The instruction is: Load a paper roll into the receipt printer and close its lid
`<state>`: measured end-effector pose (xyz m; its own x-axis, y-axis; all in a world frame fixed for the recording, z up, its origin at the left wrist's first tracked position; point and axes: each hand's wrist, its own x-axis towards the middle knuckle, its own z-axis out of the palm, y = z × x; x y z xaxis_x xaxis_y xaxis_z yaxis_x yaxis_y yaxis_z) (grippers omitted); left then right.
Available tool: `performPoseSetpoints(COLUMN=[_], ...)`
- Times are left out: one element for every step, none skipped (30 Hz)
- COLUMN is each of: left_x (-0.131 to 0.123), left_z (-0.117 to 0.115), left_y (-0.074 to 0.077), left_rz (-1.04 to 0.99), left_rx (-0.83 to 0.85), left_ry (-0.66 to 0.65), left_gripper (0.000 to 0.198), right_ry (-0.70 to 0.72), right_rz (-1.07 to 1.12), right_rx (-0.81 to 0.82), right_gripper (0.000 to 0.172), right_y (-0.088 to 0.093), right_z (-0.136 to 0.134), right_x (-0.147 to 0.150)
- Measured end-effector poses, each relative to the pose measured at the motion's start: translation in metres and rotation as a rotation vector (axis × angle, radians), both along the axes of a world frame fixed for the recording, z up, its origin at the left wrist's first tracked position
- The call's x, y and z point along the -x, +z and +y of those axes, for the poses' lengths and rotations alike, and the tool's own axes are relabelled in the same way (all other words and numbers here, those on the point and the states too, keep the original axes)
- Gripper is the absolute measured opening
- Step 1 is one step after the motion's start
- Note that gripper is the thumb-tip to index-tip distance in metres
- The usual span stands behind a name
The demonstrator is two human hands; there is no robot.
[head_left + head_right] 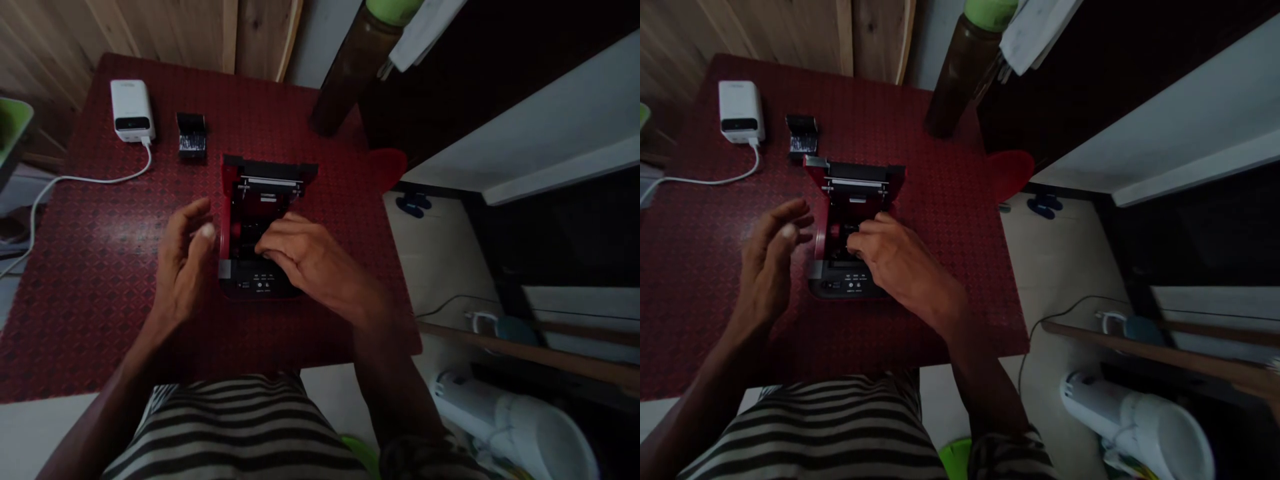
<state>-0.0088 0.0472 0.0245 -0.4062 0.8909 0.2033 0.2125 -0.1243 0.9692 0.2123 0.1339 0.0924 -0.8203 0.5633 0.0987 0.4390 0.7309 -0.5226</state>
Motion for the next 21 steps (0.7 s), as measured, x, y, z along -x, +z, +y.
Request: performPoseSetpoints(left_x=[0.003, 0.005, 0.006, 0.007, 0.007, 0.007, 0.006, 0.006, 0.005, 0.005, 0.005, 0.005, 0.006, 0.006, 0.007, 0.007, 0.007, 0.006, 0.005, 0.004, 0.003], left_z=[0.013, 0.026, 0.04, 0.053, 0.065, 0.074, 0.082, 0.086, 0.087, 0.085, 0.08, 0.074, 0.065, 0.055, 0.045, 0.035, 0.025, 0.017, 0.009, 0.004, -0.001], left_y=[0.004, 0.008, 0.012, 0.015, 0.018, 0.021, 0.023, 0.024, 0.026, 0.027, 0.028, 0.028, 0.028, 0.027, 0.025, 0.022, 0.019, 0.015, 0.011, 0.008, 0.005], left_rz=[0.009, 0.024, 0.033, 0.026, 0.011, -0.017, -0.068, -0.106, -0.144, -0.175, -0.198, -0.22, -0.239, -0.26, -0.279, -0.293, -0.312, -0.331, -0.343, -0.357, -0.369], left_rx=[-0.038, -0.069, -0.088, -0.085, -0.074, -0.059, -0.034, -0.017, -0.008, -0.006, -0.009, -0.01, -0.001, 0.016, 0.051, 0.085, 0.13, 0.179, 0.214, 0.251, 0.281], left_ry=[0.003, 0.021, 0.04, 0.037, 0.021, 0.011, -0.003, -0.01, -0.016, -0.025, -0.035, -0.05, -0.071, -0.085, -0.098, -0.105, -0.102, -0.1, -0.097, -0.108, -0.12], left_gripper=[0.064, 0.068, 0.069, 0.066, 0.061, 0.058, 0.053, 0.048, 0.044, 0.04, 0.035, 0.029, 0.022, 0.021, 0.031, 0.047, 0.06, 0.069, 0.074, 0.076, 0.076], right_ry=[-0.026, -0.059, -0.097, -0.136, -0.17, -0.198, -0.222, -0.244, -0.266, -0.288, -0.312, -0.333, -0.354, -0.374, -0.393, -0.411, -0.431, -0.448, -0.458, -0.458, -0.452], right_rz=[0.029, 0.06, 0.09, 0.119, 0.144, 0.164, 0.181, 0.19, 0.19, 0.183, 0.171, 0.162, 0.154, 0.153, 0.165, 0.178, 0.189, 0.198, 0.207, 0.217, 0.224], right_rx=[-0.034, -0.071, -0.11, -0.147, -0.178, -0.206, -0.237, -0.271, -0.313, -0.365, -0.426, -0.493, -0.557, -0.613, -0.661, -0.696, -0.717, -0.725, -0.724, -0.715, -0.696], right_gripper=[0.032, 0.031, 0.031, 0.031, 0.031, 0.032, 0.033, 0.033, 0.033, 0.033, 0.032, 0.031, 0.03, 0.029, 0.028, 0.027, 0.027, 0.027, 0.026, 0.025, 0.024], right_y=[-0.001, -0.003, -0.004, -0.006, -0.008, -0.011, -0.013, -0.016, -0.018, -0.021, -0.023, -0.026, -0.028, -0.03, -0.032, -0.034, -0.036, -0.037, -0.038, -0.039, -0.039], right_z=[-0.003, -0.007, -0.011, -0.017, -0.024, -0.031, -0.038, -0.045, -0.052, -0.058, -0.063, -0.068, -0.072, -0.075, -0.077, -0.078, -0.079, -0.079, -0.079, -0.079, -0.078], right_x=[-0.001, -0.003, -0.005, -0.006, -0.008, -0.009, -0.009, -0.009, -0.009, -0.009, -0.008, -0.007, -0.006, -0.005, -0.004, -0.003, -0.002, -0.002, -0.002, -0.003, -0.003])
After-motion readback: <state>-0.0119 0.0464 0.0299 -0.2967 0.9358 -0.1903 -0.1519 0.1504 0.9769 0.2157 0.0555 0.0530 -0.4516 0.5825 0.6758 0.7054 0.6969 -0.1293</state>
